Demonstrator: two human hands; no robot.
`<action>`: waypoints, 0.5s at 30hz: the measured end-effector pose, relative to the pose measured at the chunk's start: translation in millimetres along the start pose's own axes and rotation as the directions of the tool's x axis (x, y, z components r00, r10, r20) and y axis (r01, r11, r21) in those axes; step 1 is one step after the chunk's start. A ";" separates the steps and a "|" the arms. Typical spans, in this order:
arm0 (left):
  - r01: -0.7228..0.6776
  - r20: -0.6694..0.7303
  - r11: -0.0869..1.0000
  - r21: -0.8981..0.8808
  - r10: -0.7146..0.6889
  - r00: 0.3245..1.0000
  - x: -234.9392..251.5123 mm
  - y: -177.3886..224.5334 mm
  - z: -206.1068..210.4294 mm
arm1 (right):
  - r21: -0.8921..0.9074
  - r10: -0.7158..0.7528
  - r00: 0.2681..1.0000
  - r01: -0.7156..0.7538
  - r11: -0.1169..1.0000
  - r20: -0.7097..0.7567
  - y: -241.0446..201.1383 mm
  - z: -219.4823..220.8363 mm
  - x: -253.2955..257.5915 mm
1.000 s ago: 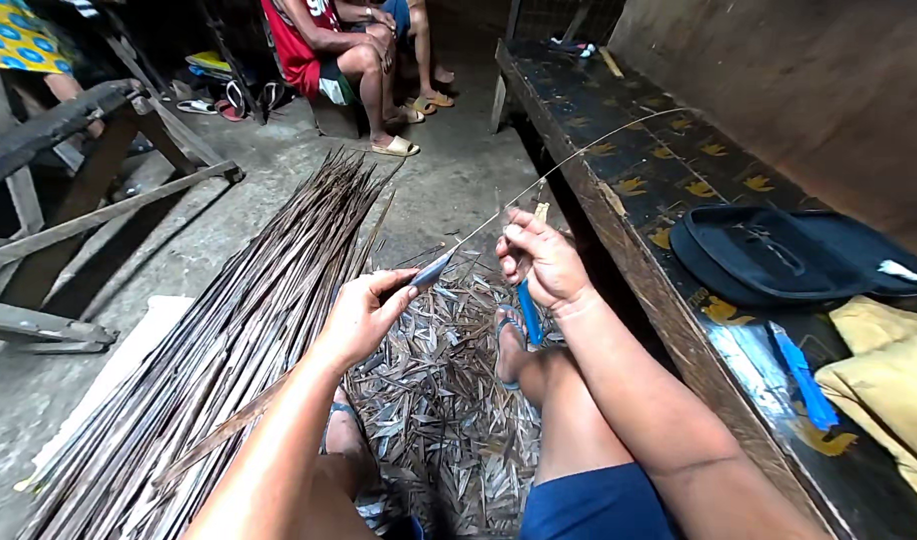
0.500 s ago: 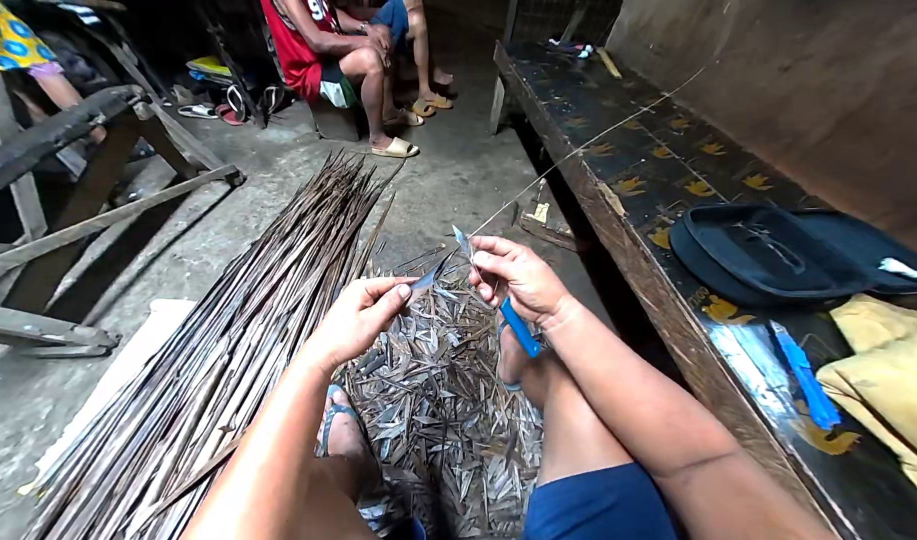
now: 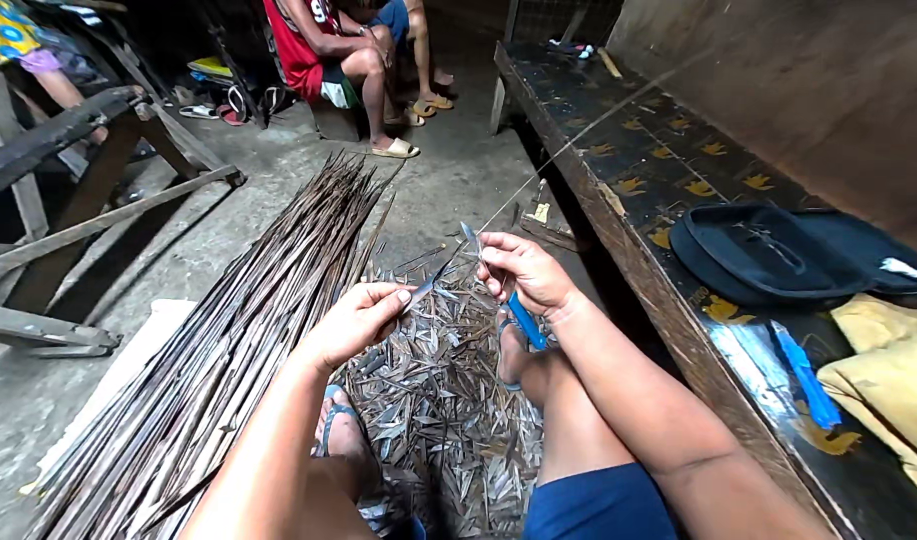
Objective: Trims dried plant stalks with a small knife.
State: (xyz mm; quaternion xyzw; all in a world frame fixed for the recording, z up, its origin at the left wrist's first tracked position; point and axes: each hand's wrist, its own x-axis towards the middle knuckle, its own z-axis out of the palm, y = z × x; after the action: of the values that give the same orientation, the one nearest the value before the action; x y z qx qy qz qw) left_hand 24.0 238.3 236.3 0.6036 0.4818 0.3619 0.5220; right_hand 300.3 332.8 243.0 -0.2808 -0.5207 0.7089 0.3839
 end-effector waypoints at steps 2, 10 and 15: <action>0.040 0.070 0.995 -0.090 -0.034 0.997 -0.8 0.7 -1.6 | 0.018 -0.062 0.996 0.064 0.998 -0.064 -4.5 -0.9 -0.2; 0.090 0.174 0.978 -0.189 -0.056 0.983 -2.3 -3.1 -9.0 | -0.016 -0.020 0.998 0.021 1.000 0.067 0.3 0.5 -1.5; 0.110 0.169 0.984 -0.143 -0.086 0.982 -2.4 -5.4 -9.5 | 0.065 -0.124 0.981 0.135 0.989 -0.149 -10.6 -8.3 2.8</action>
State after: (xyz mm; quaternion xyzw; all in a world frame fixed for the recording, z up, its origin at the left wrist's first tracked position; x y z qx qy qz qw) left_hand 13.3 238.6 233.0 0.5650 0.4382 0.3211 0.6210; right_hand 308.0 341.2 250.7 -0.2826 -0.4816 0.6793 0.4762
